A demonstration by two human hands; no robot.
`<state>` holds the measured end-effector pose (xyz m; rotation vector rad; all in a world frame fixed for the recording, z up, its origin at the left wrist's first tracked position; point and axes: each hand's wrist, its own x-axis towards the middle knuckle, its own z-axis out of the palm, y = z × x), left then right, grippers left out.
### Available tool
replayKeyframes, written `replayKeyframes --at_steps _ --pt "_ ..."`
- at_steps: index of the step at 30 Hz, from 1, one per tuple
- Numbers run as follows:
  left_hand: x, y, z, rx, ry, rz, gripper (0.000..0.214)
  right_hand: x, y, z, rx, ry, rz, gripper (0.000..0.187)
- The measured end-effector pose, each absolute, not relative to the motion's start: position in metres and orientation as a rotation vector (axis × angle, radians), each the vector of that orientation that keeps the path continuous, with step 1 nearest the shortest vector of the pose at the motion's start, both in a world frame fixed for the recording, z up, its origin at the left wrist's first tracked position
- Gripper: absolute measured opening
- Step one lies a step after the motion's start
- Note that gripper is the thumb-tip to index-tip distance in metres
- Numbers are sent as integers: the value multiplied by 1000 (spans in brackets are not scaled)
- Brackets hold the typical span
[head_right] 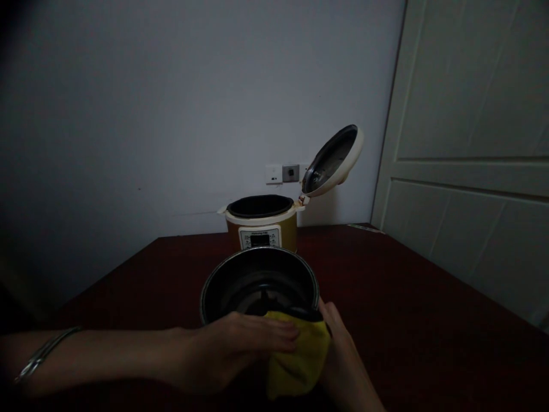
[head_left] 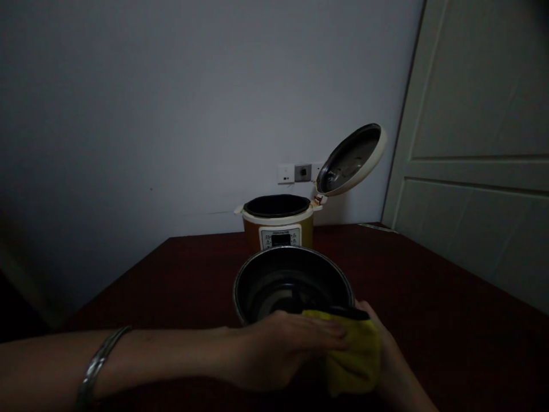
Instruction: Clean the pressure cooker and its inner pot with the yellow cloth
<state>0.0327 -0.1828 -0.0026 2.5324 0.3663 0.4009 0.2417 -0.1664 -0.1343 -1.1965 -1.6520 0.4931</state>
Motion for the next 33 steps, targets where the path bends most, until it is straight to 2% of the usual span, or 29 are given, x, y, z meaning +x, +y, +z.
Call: replayKeyframes --at_steps 8,13,18,22,27,33 --pt "-40 -187 -4 3002 194 253 56 243 -167 -137 -1259 -1670 509 63" --pt "-79 -173 -4 3156 225 174 61 246 -167 -135 -1284 -1645 475 74" --pt "-110 -146 -11 3178 357 175 65 244 -166 -137 -1327 -1578 618 88" --pt "-124 -124 -19 3072 598 276 72 246 -167 -141 -1329 -1534 681 91" --pt "-116 -96 -15 2827 840 418 64 249 -167 -142 -1269 -1544 689 85" --pt "-83 -60 0 2751 859 350 52 251 -165 -146 -1296 -1545 664 87"
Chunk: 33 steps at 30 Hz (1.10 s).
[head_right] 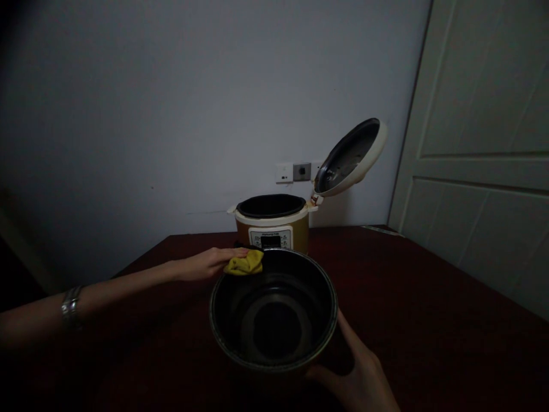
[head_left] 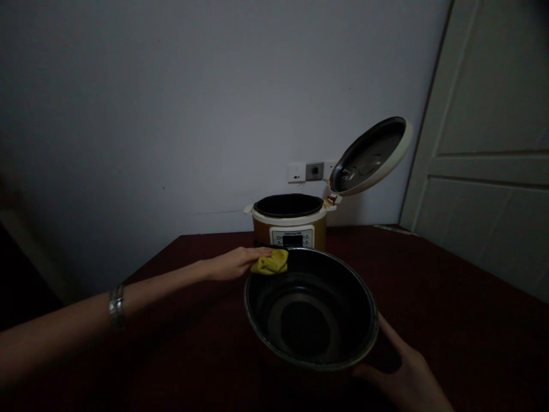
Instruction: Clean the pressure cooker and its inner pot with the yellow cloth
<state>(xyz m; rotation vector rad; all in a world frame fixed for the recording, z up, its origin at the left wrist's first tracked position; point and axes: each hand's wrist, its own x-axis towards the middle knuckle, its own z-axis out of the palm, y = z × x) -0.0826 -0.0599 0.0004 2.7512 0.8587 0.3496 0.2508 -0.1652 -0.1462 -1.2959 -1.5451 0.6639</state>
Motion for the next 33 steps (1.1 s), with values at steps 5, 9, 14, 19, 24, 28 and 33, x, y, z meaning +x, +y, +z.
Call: replayKeyframes --at_steps 5,9,14,19,24,28,33 --pt "-61 -41 2 2797 791 328 47 249 -165 -145 -1277 -1561 682 86" --pt "-59 -36 -4 2949 779 231 51 248 -166 -142 -1296 -1560 689 89" --pt "-56 -36 -5 3053 784 148 52 246 -169 -139 -1267 -1551 690 87" --pt "-38 -43 5 3073 809 228 45 246 -171 -134 -1272 -1554 714 87" --pt "-6 -54 37 2866 881 708 32 268 -167 -114 -1144 -1526 926 69" --pt "19 -57 59 2517 852 1108 29 284 -156 -73 -1173 -1416 734 64" --pt "44 -51 57 2136 748 1247 25 269 -144 -17 -881 -1479 652 76"
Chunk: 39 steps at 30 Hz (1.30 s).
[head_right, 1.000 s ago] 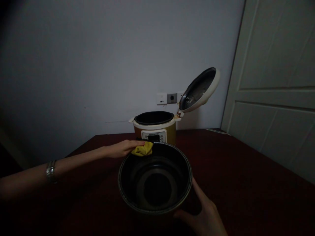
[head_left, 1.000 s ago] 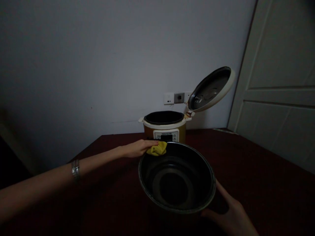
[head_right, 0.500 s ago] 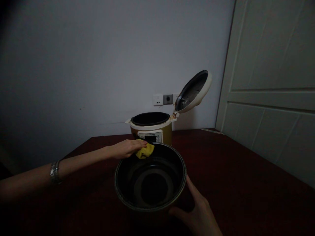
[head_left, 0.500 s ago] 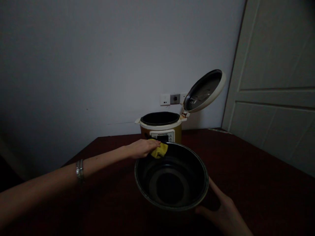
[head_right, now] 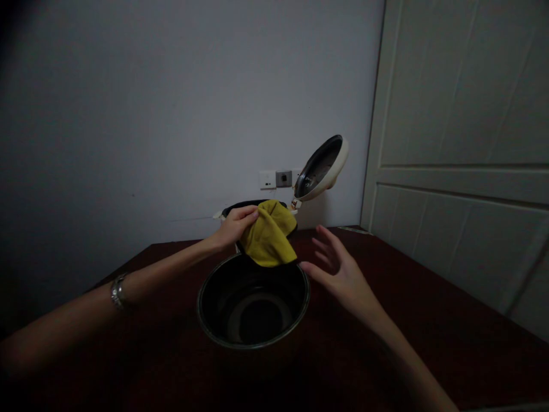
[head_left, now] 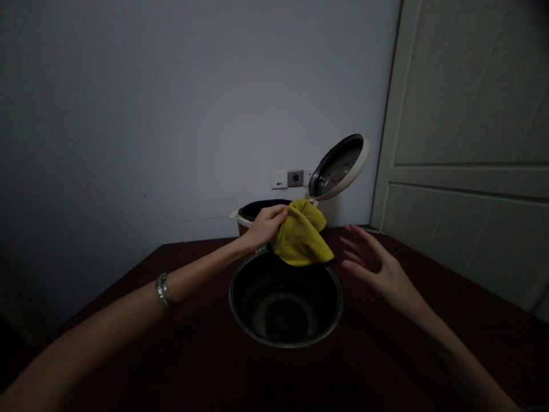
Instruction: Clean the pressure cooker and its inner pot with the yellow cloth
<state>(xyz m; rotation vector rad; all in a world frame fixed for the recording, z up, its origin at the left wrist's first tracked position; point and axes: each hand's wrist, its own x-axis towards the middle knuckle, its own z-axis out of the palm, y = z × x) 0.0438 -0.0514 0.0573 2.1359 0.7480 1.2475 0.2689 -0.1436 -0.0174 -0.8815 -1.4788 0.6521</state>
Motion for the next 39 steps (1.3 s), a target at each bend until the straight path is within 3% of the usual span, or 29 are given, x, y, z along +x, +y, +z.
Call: replayKeyframes --at_steps 4,8,16,23,30,35,39 --pt "57 -53 57 1895 743 1261 23 245 -130 7 -758 -1576 675 98" --pt "62 -63 70 1735 709 1246 20 232 -109 24 -656 -1467 693 101" --pt "64 -82 68 1816 718 1277 21 240 -102 40 -730 -1530 1107 45" --pt "46 -102 63 2247 990 1295 24 263 -95 18 -817 -1210 1234 28" --pt "49 -150 44 2638 1189 761 42 311 -76 -22 -812 -893 1240 14" --pt "69 -190 15 2908 1320 420 55 316 -68 -41 -807 -549 1371 22" --pt "66 -204 -6 2955 1400 368 61 316 -74 -49 -799 -494 1436 20"
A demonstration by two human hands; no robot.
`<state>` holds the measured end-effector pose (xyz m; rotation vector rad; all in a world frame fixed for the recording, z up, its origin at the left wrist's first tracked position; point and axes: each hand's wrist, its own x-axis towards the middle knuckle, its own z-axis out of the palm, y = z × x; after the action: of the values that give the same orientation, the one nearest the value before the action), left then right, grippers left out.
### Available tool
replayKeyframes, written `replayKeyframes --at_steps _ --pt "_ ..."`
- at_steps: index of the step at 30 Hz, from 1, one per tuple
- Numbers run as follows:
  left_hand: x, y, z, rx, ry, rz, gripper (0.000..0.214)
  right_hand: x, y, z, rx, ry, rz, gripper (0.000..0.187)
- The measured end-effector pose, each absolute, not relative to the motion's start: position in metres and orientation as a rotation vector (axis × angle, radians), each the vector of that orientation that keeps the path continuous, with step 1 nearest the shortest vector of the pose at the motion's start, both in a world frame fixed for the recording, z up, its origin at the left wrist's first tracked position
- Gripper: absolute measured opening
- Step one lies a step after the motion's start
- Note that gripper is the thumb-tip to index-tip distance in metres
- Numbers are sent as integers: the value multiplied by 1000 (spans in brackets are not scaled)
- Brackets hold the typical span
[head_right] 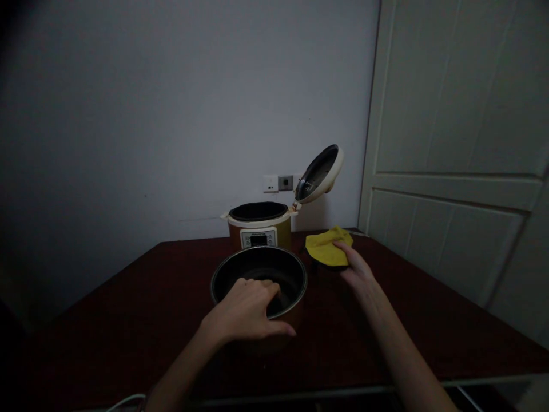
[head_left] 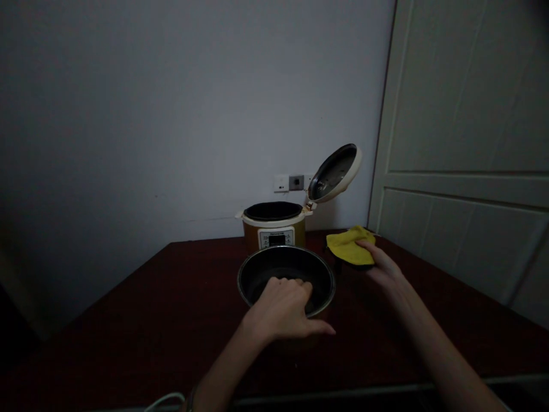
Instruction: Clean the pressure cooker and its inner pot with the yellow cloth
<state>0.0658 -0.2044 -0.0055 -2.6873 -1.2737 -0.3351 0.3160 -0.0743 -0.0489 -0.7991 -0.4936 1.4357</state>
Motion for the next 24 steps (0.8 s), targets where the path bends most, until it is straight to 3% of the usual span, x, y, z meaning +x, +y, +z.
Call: replayKeyframes --at_steps 9,24 --pt "58 -208 -30 -2569 -1123 -314 42 312 -84 -65 -796 -492 1481 17" --pt "61 -208 -38 -2489 -1134 -328 35 323 -84 -88 -835 -488 1518 19"
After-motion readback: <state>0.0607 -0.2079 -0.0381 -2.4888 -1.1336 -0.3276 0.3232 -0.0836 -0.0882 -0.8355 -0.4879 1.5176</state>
